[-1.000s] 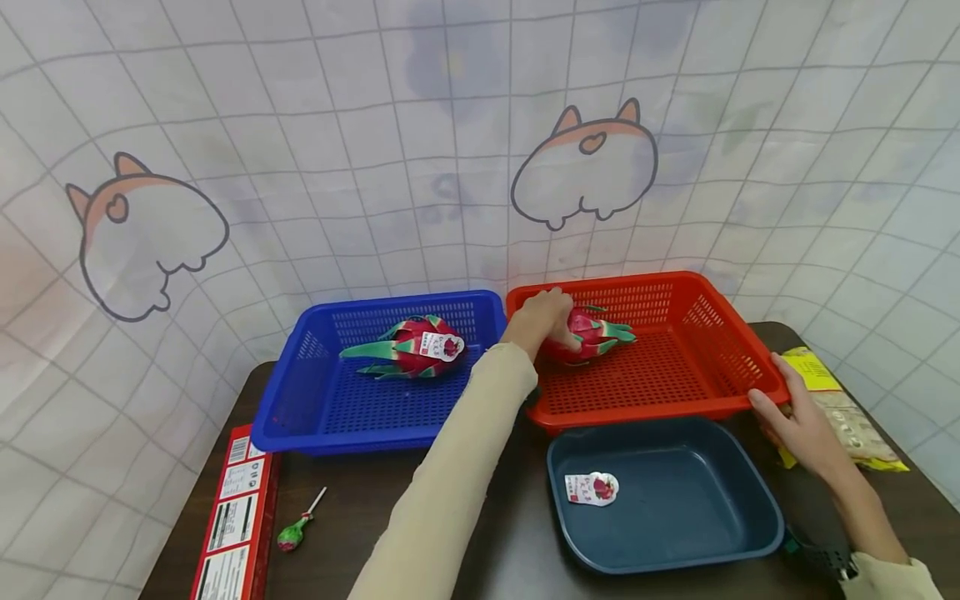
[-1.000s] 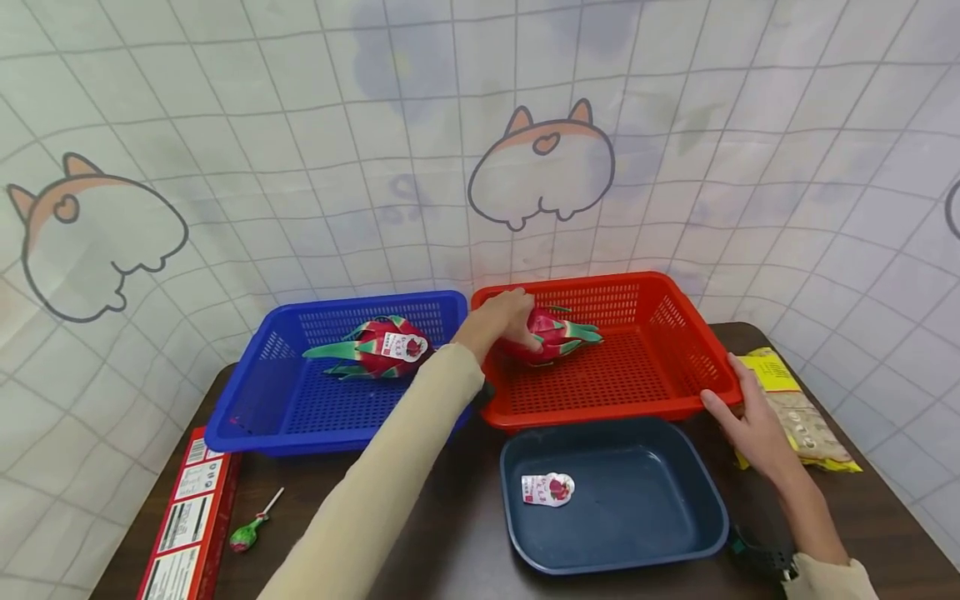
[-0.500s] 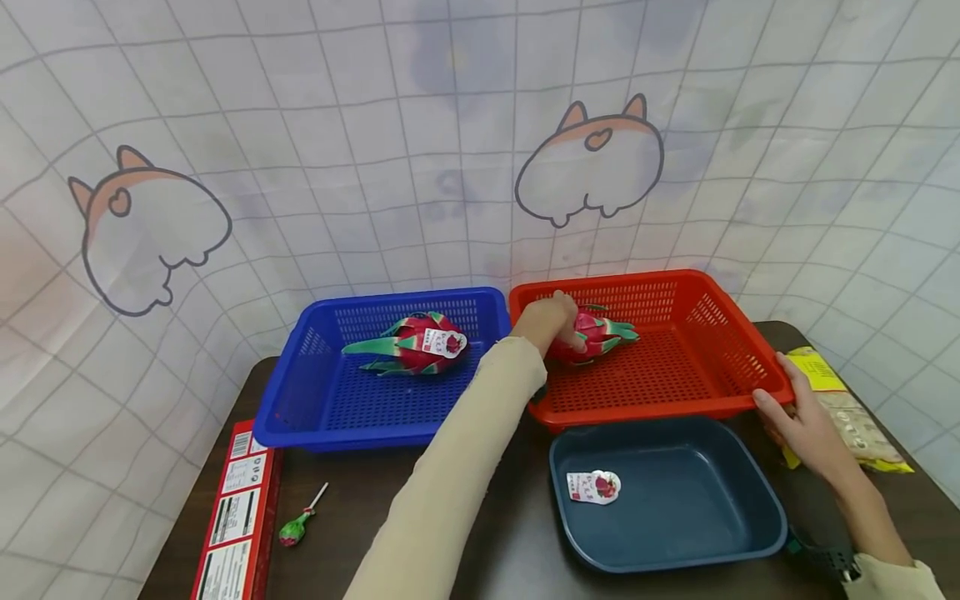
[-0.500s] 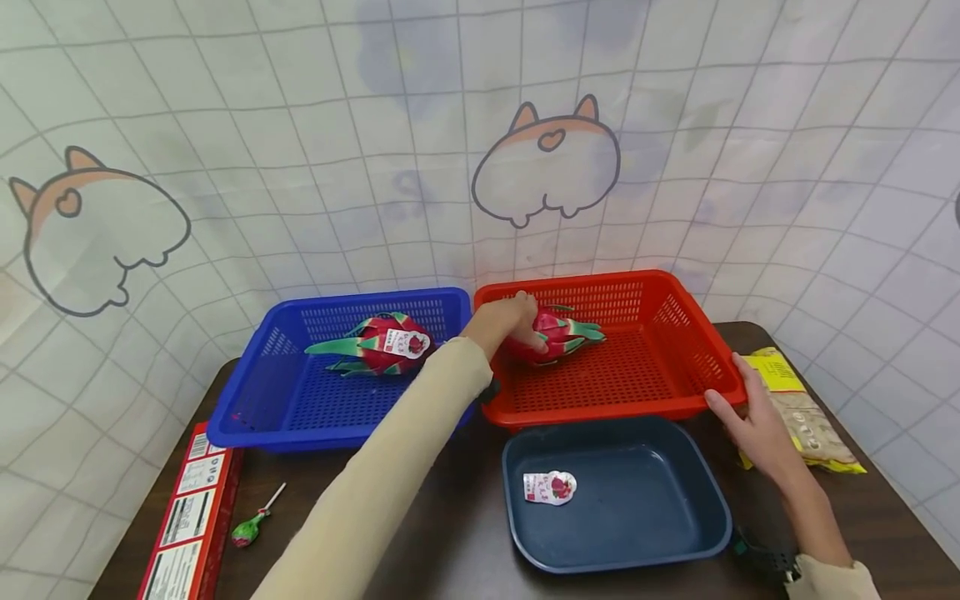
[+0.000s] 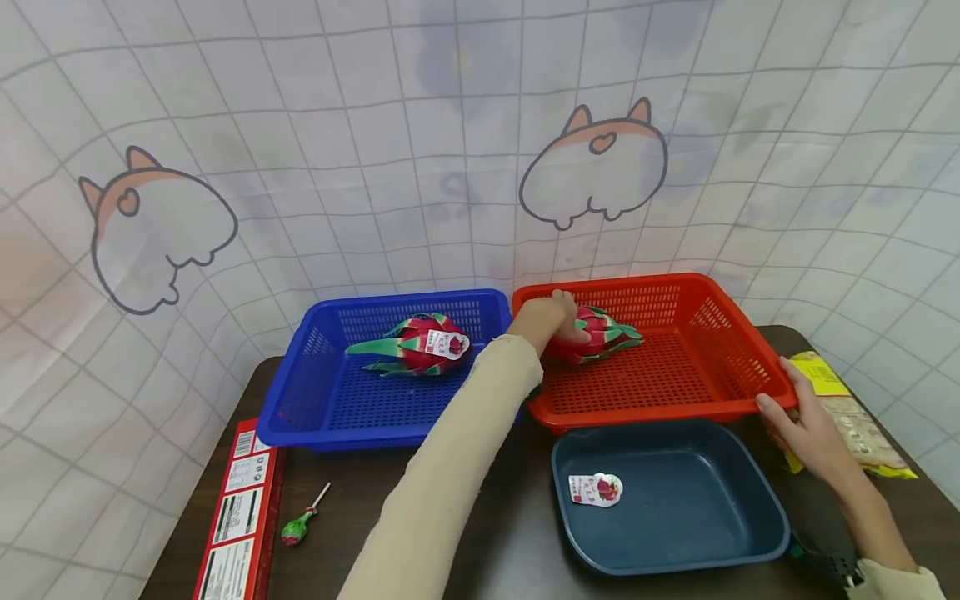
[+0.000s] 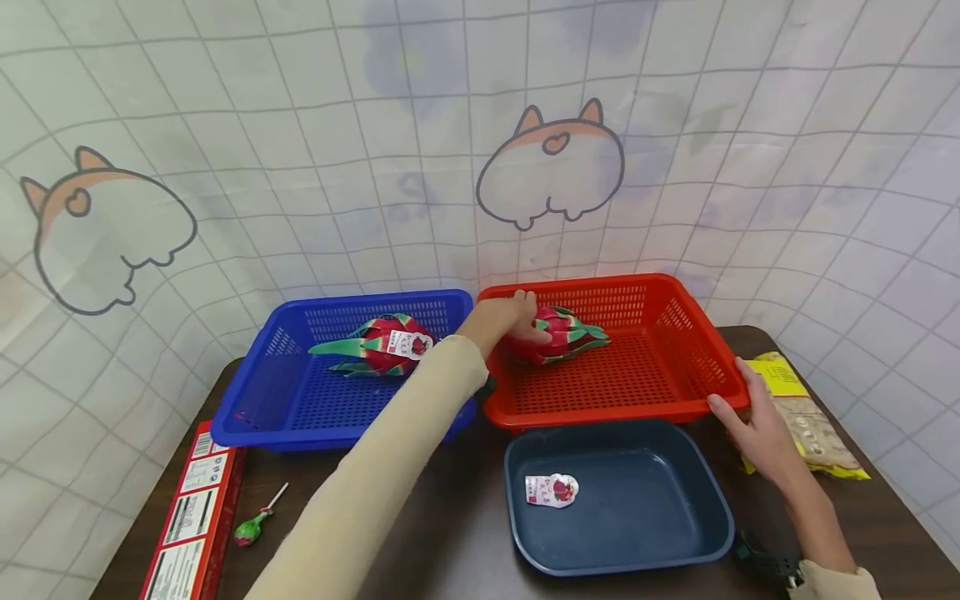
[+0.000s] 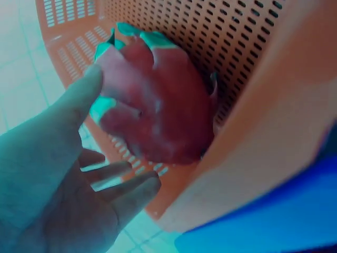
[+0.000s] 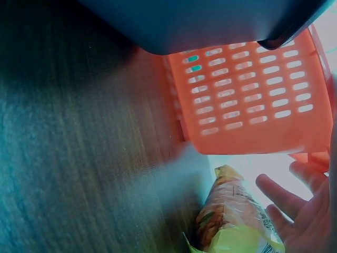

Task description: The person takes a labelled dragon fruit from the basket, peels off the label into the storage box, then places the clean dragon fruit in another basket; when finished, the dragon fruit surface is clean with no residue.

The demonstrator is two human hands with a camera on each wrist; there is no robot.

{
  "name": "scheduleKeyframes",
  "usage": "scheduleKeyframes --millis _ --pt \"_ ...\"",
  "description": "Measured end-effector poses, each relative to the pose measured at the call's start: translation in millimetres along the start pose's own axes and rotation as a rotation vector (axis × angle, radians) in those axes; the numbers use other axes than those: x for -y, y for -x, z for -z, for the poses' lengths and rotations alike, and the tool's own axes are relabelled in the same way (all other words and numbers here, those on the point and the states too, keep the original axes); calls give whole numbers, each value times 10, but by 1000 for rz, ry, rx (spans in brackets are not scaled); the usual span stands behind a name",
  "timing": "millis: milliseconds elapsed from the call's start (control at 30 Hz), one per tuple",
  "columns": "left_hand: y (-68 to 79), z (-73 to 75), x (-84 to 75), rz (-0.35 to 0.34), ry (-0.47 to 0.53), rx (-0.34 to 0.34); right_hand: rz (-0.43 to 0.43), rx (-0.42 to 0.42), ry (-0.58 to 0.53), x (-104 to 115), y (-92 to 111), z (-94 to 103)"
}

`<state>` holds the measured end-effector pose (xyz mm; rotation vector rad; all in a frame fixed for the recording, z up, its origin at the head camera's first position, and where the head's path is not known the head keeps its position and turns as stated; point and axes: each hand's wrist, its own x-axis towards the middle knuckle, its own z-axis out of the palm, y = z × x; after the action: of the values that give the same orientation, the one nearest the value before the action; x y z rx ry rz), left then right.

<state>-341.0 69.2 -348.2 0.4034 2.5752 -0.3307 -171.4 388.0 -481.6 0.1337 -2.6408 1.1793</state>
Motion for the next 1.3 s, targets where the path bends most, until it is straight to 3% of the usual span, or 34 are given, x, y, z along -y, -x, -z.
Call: scheduleKeyframes --millis 133,267,367,500,667,800,1033,1200,1300 --pt "122 69 59 -9 62 30 8 6 4 11 -10 13" --pt "176 129 90 -60 53 21 25 7 -1 8 -34 38" --pt "208 139 93 -138 32 -47 34 2 3 -10 -46 47" --pt "281 73 94 -256 -34 -194 25 1 8 -21 -48 49" --pt "432 -142 191 -397 -119 -385 40 -6 3 7 -44 70" --pt "549 -357 397 -467 -191 -470 58 -1 18 54 -27 112" --pt "762 -702 780 -502 -197 -491 58 -22 50 188 -17 249" --pt "1039 -964 1057 -518 -167 -493 135 -60 94 319 19 215" --pt "1221 -1131 1217 -520 -98 -502 181 -43 127 452 24 216"
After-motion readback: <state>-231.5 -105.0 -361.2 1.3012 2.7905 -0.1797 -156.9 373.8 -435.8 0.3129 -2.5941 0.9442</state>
